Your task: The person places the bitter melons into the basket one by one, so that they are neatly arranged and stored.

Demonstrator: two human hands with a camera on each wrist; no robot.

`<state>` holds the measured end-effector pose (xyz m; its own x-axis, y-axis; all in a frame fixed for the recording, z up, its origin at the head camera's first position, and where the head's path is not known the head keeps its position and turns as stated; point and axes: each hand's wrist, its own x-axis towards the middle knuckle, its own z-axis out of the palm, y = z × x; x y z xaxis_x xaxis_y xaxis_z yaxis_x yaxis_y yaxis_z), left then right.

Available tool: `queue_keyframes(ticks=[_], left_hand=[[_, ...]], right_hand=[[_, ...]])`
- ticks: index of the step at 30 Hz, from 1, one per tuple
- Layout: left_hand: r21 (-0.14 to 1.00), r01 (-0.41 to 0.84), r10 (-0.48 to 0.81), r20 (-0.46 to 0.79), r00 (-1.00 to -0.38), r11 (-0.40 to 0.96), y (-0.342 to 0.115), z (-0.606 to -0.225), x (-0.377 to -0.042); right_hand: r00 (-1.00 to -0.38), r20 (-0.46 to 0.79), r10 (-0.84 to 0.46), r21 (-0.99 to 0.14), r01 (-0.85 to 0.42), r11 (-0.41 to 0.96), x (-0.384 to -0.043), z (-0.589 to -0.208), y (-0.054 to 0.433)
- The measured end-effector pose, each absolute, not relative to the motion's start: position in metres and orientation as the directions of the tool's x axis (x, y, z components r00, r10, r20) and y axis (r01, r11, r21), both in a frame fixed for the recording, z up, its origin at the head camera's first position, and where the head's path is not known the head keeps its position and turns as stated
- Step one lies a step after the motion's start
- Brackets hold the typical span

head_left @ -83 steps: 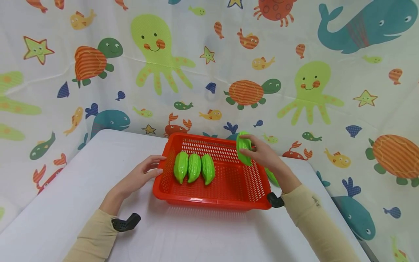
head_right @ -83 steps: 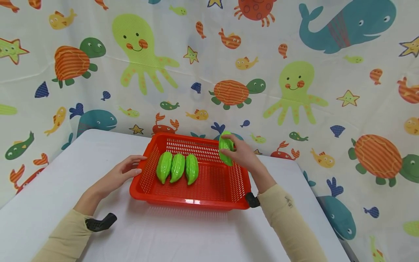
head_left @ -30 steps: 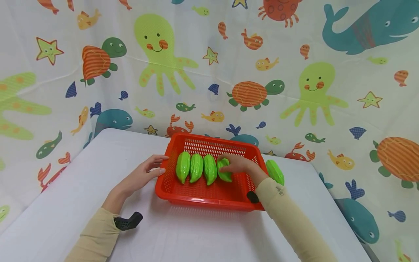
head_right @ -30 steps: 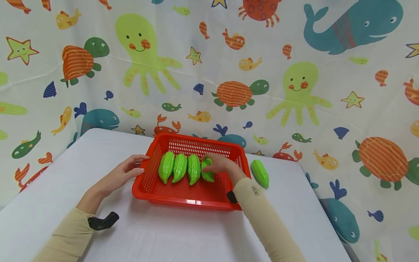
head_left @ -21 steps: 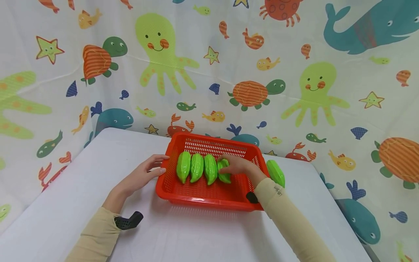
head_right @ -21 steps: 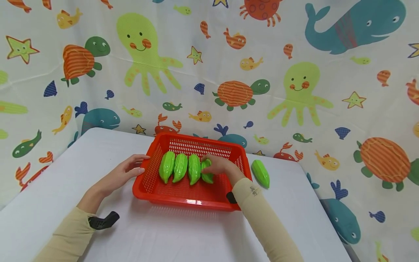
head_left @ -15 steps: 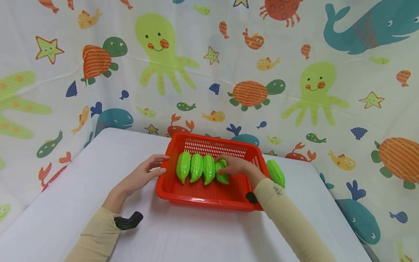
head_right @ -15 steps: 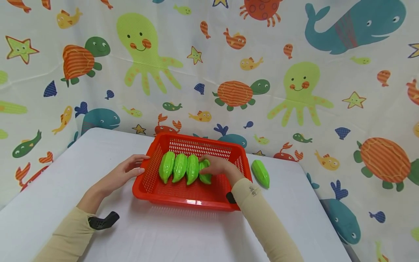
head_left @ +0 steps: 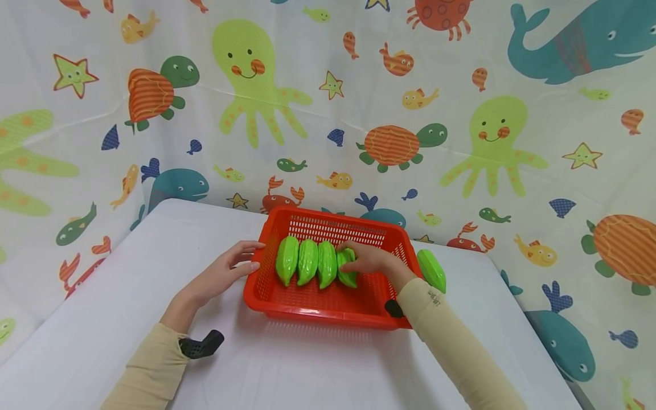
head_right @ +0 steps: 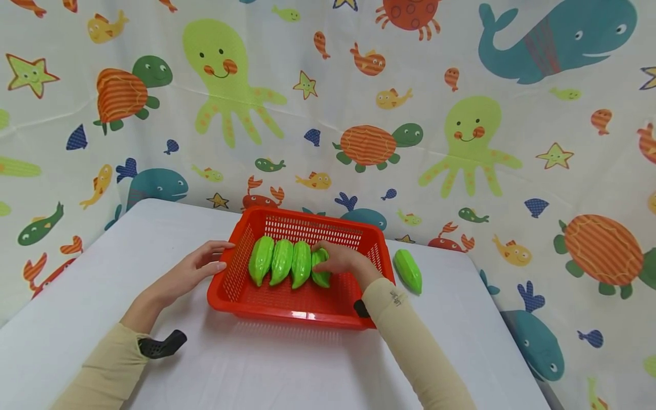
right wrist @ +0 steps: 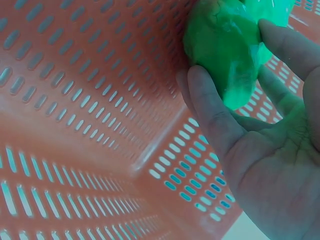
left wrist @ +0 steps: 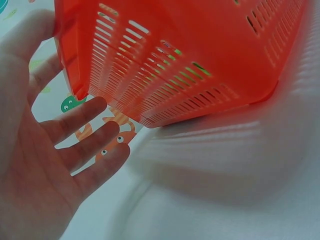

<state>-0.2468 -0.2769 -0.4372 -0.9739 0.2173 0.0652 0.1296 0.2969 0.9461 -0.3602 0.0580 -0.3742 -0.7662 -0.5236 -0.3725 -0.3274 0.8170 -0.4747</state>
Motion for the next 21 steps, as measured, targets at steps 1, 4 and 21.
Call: queue_keyframes(ticks=[1, 4, 21], left_hand=[[0.946, 0.131, 0.219, 0.067, -0.973, 0.296, -0.2771, -0.4373, -0.2470], [0.947, 0.133, 0.220, 0.069, -0.973, 0.293, -0.2774, -0.4377, -0.2475], [0.948, 0.126, 0.214, 0.064, -0.975, 0.292, -0.2767, -0.4362, -0.2457]], right_hand=[[-0.766, -0.374, -0.522, -0.473, -0.327, 0.818, -0.3606, -0.3739, 0.0580], [-0.766, -0.378, -0.521, -0.470, -0.326, 0.820, -0.3612, -0.3729, 0.0580], [-0.757, -0.384, -0.529, -0.493, -0.316, 0.810, -0.3592, -0.3738, 0.0587]])
